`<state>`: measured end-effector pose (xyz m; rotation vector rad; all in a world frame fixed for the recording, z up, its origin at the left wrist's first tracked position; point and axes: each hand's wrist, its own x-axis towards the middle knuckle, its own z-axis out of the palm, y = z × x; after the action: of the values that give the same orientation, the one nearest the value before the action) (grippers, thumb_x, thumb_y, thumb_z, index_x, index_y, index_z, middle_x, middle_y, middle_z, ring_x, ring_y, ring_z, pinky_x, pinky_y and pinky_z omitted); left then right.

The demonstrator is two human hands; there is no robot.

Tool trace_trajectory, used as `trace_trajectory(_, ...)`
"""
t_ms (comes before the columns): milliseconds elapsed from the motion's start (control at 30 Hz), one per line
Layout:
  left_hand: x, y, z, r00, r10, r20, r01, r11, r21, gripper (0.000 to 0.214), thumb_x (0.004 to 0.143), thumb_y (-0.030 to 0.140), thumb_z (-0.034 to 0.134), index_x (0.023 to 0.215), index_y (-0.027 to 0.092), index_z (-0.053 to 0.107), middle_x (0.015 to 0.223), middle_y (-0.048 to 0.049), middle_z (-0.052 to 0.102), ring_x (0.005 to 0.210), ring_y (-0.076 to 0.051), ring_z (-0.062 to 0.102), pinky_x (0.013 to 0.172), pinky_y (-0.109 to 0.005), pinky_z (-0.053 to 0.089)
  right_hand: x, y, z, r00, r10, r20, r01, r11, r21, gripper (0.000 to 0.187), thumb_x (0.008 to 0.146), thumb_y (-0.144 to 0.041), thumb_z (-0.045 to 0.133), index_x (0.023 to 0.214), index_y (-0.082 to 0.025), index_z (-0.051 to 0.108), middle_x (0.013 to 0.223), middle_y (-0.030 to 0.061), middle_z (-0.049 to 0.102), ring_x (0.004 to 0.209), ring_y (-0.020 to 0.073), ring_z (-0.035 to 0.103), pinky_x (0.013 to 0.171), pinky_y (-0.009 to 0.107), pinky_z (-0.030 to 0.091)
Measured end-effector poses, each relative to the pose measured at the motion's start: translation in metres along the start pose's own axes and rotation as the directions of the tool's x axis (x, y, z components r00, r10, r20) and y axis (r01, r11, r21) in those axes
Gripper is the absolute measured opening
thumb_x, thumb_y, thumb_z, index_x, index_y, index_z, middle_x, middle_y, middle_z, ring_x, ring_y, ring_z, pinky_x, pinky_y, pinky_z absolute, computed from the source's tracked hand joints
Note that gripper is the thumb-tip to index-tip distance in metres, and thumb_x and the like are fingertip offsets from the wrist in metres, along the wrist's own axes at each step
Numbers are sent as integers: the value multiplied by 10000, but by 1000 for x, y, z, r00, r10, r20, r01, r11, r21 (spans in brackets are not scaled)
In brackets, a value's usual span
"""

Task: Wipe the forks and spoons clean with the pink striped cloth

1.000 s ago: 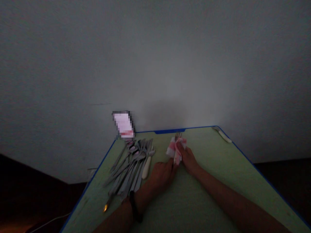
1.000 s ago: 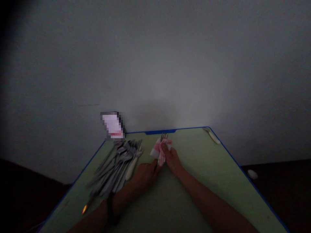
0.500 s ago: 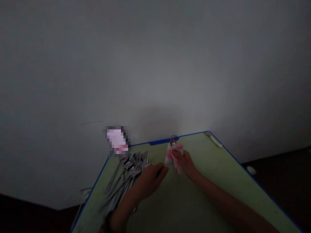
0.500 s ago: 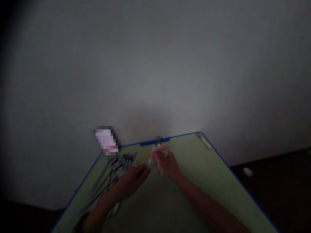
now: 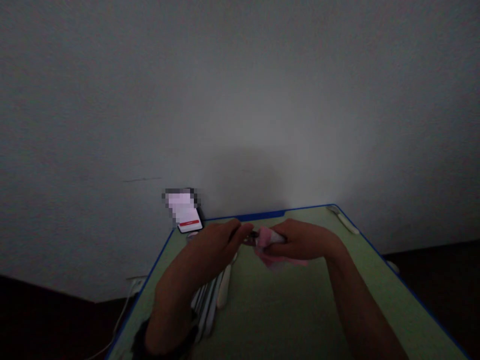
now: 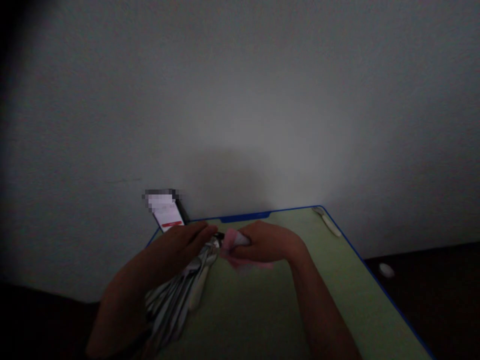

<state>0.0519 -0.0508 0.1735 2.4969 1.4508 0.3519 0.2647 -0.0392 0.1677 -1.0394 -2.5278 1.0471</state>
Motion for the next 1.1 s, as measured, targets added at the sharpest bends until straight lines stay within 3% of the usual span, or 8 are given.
trace_trajectory(233, -2, 20, -1, 991, 129, 14, -130, 984, 118, 350, 930, 334, 289, 772, 201, 571, 697, 5, 625, 624, -133, 558, 558, -239, 346, -4, -15, 4, 999, 0, 54, 2, 999, -37, 290, 813, -408, 477, 781, -160, 622, 629, -18, 580, 535, 71, 468, 497, 193, 307)
trace_trajectory(400, -6, 23, 2, 960, 223, -167, -186, 960, 211, 319, 917, 302, 342, 708, 178, 549, 630, 9, 590, 557, -119, 511, 546, -247, 326, 1, -17, 13, 1000, -23, 1, 23, 1000, 22, 361, 837, -476, 425, 772, -162, 592, 651, -12, 586, 568, 80, 486, 537, 205, 343)
trace_trajectory(500, -9, 20, 4, 930, 275, -243, -219, 948, 232, 315, 913, 294, 359, 690, 172, 545, 593, 19, 567, 506, -102, 470, 526, -245, 305, -1, -18, 18, 993, -4, -117, 5, 1000, 5, 343, 810, -487, 472, 824, -162, 578, 733, 14, 599, 645, 106, 515, 590, 229, 371)
trace_trajectory(667, -10, 18, 8, 899, 284, -333, -221, 951, 216, 287, 910, 277, 375, 706, 171, 548, 574, 28, 558, 478, -89, 463, 501, -234, 301, -11, -25, 17, 883, 85, -462, -88, 996, 15, 539, 648, -525, 650, 1031, -176, 502, 962, 57, 592, 784, 149, 538, 640, 259, 396)
trace_trajectory(800, -11, 22, 7, 825, 249, -507, -176, 966, 188, 292, 902, 245, 385, 640, 165, 487, 520, 36, 496, 438, -79, 426, 462, -222, 287, -19, -39, 12, 793, 34, -608, -47, 999, -6, 439, 731, -496, 589, 1038, -196, 496, 940, 34, 605, 777, 135, 543, 646, 251, 383)
trace_trajectory(867, -12, 25, 6, 758, 243, -605, -160, 969, 188, 303, 894, 225, 401, 601, 168, 448, 501, 42, 458, 423, -72, 400, 443, -220, 266, -23, -47, 12, 818, -5, -575, -41, 997, -68, 305, 825, -458, 483, 968, -193, 538, 862, 24, 617, 726, 122, 534, 636, 250, 362)
trace_trajectory(967, -13, 25, 5, 680, 289, -674, -186, 957, 223, 319, 890, 220, 416, 575, 171, 420, 488, 44, 420, 427, -73, 392, 443, -223, 263, -25, -55, 16, 882, -51, -469, -1, 994, -110, 327, 903, -418, 341, 881, -178, 562, 814, 31, 626, 684, 111, 523, 625, 248, 340)
trace_trajectory(1100, -13, 19, 6, 681, 399, -614, -306, 917, 256, 289, 886, 236, 432, 609, 166, 474, 504, 28, 464, 455, -88, 430, 478, -229, 314, -23, -54, 22, 913, -4, -408, -59, 988, -142, 309, 889, -426, 376, 861, -167, 543, 803, 46, 631, 672, 118, 519, 597, 243, 316)
